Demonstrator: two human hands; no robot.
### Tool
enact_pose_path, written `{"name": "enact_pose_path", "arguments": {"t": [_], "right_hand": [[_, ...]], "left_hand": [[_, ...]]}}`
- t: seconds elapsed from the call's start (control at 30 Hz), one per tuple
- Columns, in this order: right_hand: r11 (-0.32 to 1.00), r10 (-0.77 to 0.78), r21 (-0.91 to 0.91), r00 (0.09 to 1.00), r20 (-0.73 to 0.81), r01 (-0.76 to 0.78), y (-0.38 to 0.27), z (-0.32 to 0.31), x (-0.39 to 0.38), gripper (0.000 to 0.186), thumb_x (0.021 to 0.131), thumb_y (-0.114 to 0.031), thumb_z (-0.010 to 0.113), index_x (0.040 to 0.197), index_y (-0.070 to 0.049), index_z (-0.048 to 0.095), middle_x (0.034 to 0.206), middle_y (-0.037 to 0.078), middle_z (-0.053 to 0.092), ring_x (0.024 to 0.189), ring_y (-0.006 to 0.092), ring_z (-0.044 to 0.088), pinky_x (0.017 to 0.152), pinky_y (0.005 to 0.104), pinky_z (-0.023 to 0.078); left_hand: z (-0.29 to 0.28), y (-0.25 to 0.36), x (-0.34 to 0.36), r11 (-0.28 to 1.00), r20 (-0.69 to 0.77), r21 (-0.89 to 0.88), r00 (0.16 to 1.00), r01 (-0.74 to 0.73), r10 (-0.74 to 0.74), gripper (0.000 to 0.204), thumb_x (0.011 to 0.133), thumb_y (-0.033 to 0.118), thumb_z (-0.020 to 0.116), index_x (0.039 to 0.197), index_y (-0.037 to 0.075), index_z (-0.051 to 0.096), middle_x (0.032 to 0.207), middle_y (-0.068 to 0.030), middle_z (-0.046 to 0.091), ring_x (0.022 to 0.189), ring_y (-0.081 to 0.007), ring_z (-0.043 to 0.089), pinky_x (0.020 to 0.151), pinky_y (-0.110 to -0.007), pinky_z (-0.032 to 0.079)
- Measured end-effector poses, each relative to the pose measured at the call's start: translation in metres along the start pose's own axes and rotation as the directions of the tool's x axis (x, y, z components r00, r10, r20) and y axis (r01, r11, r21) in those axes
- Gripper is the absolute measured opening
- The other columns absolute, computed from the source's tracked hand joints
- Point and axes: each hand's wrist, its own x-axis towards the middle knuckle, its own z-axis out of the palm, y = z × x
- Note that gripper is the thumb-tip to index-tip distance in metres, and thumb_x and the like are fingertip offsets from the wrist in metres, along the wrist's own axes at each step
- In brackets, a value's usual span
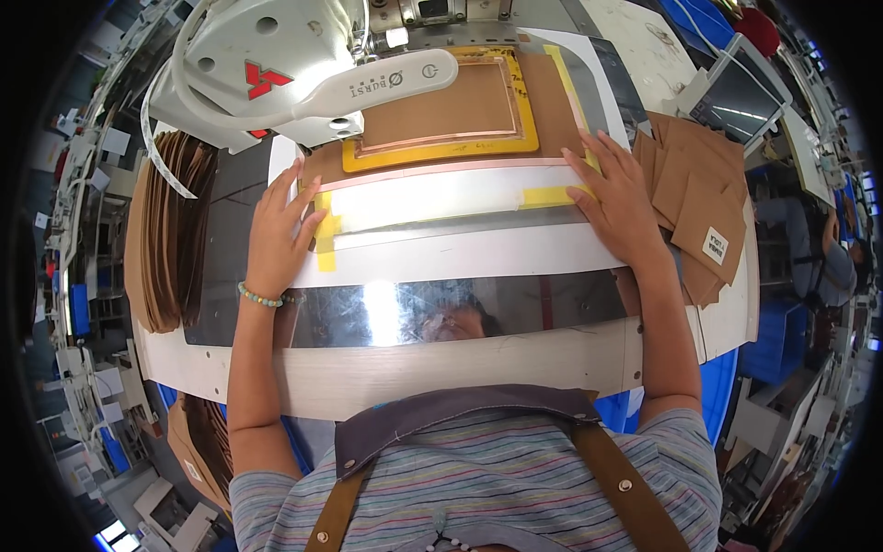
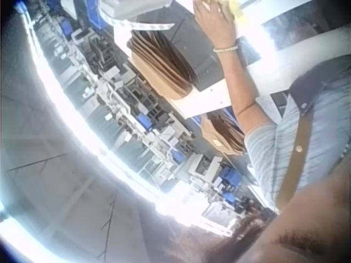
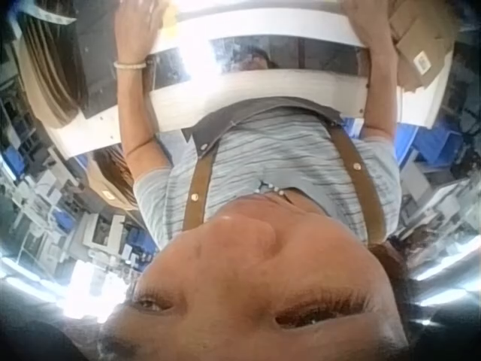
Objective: Sewing brand labels onto rectangular brown leather or fabric components using an industrial sewing machine.
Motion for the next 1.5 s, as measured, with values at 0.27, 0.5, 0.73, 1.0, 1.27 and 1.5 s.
{"name": "enact_pose_path", "arguments": {"t": [0.27,0.5,0.73,1.0,1.27,1.5], "right_hand": [[1.000,-0.015,0.017,1.000,-0.010,0.015,0.001,0.000,-0.003,0.048,0.109,-0.033,0.059,0.153,-0.013,0.063,0.168,0.013,0.047,0.159,0.0367,0.036,0.130,0.0519,0.027],[0.997,-0.079,-0.028,0.991,-0.108,0.077,0.014,0.011,-0.009,0.050,0.107,-0.038,0.063,0.150,-0.012,0.064,0.162,0.019,0.050,0.154,0.0377,0.041,0.125,0.0534,0.031],[0.999,-0.042,-0.009,0.933,-0.359,0.042,0.044,-0.026,-0.009,0.040,0.103,-0.035,0.067,0.133,-0.009,0.074,0.143,0.014,0.067,0.140,0.0327,0.056,0.115,0.0488,0.044],[0.789,0.602,0.049,0.755,-0.260,-0.613,0.105,-0.125,-0.123,0.020,0.091,-0.019,0.078,0.107,-0.007,0.078,0.104,0.012,0.076,0.094,0.0312,0.071,0.085,0.0439,0.055],[0.834,0.518,0.282,0.849,-0.103,-0.475,0.124,-0.111,-0.127,0.015,0.090,-0.012,0.082,0.092,-0.004,0.069,0.084,0.004,0.064,0.080,0.0138,0.060,0.072,0.0309,0.048],[0.869,0.222,0.470,0.971,-0.084,-0.158,0.037,-0.106,0.021,0.017,0.098,-0.016,0.078,0.113,-0.008,0.076,0.088,-0.005,0.062,0.080,0.0055,0.050,0.072,0.0250,0.044]], "left_hand": [[-0.001,0.001,-0.002,1.000,-0.010,-0.021,1.000,-0.016,0.016,0.046,0.098,0.017,0.075,0.143,0.008,0.070,0.163,-0.0155,0.055,0.146,-0.0371,0.053,0.121,-0.047,0.042],[0.005,-0.002,0.004,0.991,-0.029,-0.083,0.994,-0.104,0.102,0.047,0.099,0.010,0.072,0.145,0.005,0.067,0.159,-0.0201,0.057,0.146,-0.0425,0.052,0.121,-0.050,0.041],[0.008,-0.010,-0.001,0.996,0.058,-0.062,0.996,-0.064,0.067,0.045,0.108,0.013,0.060,0.153,0.007,0.062,0.167,-0.0171,0.050,0.153,-0.0378,0.046,0.126,-0.049,0.035],[0.012,-0.011,0.002,0.994,0.043,-0.071,0.995,-0.088,0.091,0.046,0.108,0.014,0.060,0.154,0.009,0.062,0.169,-0.0149,0.047,0.155,-0.0361,0.045,0.126,-0.049,0.034],[-0.021,-0.008,-0.004,0.994,0.056,-0.112,0.998,-0.017,0.023,0.050,0.104,0.013,0.067,0.154,0.007,0.061,0.169,-0.0181,0.047,0.153,-0.0386,0.047,0.124,-0.049,0.038],[-0.023,-0.002,0.029,0.986,0.117,-0.119,0.985,-0.113,0.127,0.048,0.105,0.014,0.065,0.152,0.003,0.060,0.157,-0.0238,0.055,0.149,-0.0436,0.047,0.124,-0.050,0.038]]}}
